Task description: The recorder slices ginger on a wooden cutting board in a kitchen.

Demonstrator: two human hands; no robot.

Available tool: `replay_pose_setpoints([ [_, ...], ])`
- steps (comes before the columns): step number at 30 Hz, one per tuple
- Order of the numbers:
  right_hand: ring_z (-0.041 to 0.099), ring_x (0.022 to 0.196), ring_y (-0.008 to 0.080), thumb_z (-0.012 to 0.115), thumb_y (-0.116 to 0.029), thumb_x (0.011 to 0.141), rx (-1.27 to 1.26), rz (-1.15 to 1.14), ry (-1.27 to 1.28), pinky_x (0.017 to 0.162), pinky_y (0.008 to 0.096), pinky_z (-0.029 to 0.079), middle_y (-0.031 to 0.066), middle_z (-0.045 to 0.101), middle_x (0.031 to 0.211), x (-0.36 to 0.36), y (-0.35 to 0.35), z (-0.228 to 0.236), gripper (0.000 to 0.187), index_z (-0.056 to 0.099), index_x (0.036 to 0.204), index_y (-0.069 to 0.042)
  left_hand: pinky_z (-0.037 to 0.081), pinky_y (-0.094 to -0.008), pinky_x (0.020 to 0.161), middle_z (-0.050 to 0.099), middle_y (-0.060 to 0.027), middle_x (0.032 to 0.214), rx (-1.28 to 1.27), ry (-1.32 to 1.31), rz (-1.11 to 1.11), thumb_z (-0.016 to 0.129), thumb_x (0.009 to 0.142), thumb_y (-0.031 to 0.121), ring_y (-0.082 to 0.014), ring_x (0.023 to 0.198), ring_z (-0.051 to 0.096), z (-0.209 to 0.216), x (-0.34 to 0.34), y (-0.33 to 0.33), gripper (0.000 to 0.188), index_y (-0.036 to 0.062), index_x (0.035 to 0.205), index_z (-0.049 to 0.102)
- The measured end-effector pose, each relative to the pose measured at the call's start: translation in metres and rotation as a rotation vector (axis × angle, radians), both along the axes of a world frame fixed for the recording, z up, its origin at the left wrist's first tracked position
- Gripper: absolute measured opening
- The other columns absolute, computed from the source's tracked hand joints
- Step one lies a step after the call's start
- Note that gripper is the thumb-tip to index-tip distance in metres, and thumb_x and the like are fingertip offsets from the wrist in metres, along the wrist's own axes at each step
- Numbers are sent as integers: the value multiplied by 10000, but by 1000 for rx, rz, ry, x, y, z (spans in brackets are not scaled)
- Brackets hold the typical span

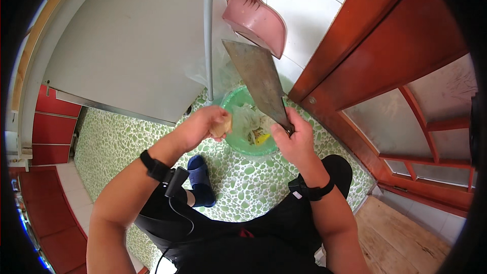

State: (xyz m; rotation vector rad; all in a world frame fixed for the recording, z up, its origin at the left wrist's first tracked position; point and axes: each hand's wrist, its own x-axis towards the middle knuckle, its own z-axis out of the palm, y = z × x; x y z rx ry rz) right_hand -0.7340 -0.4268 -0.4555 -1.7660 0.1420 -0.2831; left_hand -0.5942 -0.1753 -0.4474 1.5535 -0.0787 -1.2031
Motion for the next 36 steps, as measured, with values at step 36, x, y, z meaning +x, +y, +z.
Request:
replay_pose_setpoints([
  [36, 598, 691, 94, 712, -152, 944, 143, 49, 97, 647, 287, 497, 50, 671, 786, 0, 20, -1, 266, 702, 1150, 16, 537, -284, 824, 685, -8, 1060, -86, -263, -63, 764, 957, 79, -103, 913, 628, 12, -16, -30, 366, 10, 1293, 635],
])
